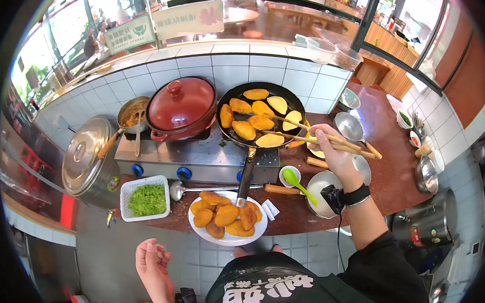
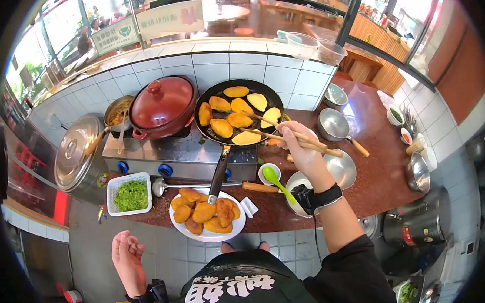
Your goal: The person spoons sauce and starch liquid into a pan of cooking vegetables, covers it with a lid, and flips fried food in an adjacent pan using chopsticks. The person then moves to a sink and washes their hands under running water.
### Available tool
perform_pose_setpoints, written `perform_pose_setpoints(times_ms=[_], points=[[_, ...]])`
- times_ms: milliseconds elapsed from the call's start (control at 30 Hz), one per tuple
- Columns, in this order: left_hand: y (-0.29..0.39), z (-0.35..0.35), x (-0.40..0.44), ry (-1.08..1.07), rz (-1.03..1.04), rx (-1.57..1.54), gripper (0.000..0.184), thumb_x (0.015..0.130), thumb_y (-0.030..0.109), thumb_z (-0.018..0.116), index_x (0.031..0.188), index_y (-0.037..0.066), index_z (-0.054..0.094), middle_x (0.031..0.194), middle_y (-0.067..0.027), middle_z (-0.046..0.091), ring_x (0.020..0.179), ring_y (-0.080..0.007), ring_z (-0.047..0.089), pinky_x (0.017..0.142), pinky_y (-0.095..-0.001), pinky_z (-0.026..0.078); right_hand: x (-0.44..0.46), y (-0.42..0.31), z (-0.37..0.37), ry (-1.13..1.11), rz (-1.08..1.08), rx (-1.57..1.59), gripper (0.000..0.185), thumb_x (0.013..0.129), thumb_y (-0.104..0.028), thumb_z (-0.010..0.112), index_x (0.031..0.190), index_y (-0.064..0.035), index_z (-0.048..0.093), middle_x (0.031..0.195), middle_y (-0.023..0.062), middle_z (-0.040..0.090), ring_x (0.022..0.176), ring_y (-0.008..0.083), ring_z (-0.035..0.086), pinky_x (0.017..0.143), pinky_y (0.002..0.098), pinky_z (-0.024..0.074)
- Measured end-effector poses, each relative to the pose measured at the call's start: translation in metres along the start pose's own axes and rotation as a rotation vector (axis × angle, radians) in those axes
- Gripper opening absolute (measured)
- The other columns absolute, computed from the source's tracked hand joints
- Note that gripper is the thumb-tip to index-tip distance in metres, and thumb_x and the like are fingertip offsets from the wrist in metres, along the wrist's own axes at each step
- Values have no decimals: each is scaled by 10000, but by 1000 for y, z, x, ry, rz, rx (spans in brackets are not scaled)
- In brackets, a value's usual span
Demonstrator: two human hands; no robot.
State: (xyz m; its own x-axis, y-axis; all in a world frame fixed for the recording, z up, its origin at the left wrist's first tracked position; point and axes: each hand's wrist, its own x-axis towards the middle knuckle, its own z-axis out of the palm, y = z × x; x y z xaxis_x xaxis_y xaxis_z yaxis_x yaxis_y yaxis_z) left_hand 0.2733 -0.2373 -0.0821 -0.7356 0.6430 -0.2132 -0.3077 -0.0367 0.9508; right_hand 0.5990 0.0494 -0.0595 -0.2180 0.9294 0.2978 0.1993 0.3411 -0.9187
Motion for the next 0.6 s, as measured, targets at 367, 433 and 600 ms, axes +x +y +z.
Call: perform_pose_setpoints(times_ms=[367, 433, 600], points=[[-5, 12, -1, 38, -3, -18, 152, 930, 185, 511, 1000, 55, 545, 801, -15, 536, 681, -72, 496, 658, -226, 455, 42, 20, -52, 235, 119, 301, 327, 968, -296, 434, 871, -11, 562, 783, 94, 601, 667, 183, 637, 641, 287, 556], [-5, 17, -4, 45, -2, -13, 152, 929, 185, 511, 1001, 55, 546, 801, -15, 537, 681, -71, 496, 659, -226, 455, 54, 25, -67, 275, 180, 380, 318, 968, -298, 429, 880, -20, 554, 800, 91, 595, 667, 205, 642, 633, 310, 565], [-4, 29, -8, 71, 8, -5, 152, 928, 182, 513, 1001, 53, 547, 801, -13, 538, 676, -69, 495, 660, -224, 456, 72, 34, -85, 239, 181, 391, 302, 965, -297, 438, 873, -35, 558, 796, 86, 592, 662, 200, 644, 609, 306, 565]])
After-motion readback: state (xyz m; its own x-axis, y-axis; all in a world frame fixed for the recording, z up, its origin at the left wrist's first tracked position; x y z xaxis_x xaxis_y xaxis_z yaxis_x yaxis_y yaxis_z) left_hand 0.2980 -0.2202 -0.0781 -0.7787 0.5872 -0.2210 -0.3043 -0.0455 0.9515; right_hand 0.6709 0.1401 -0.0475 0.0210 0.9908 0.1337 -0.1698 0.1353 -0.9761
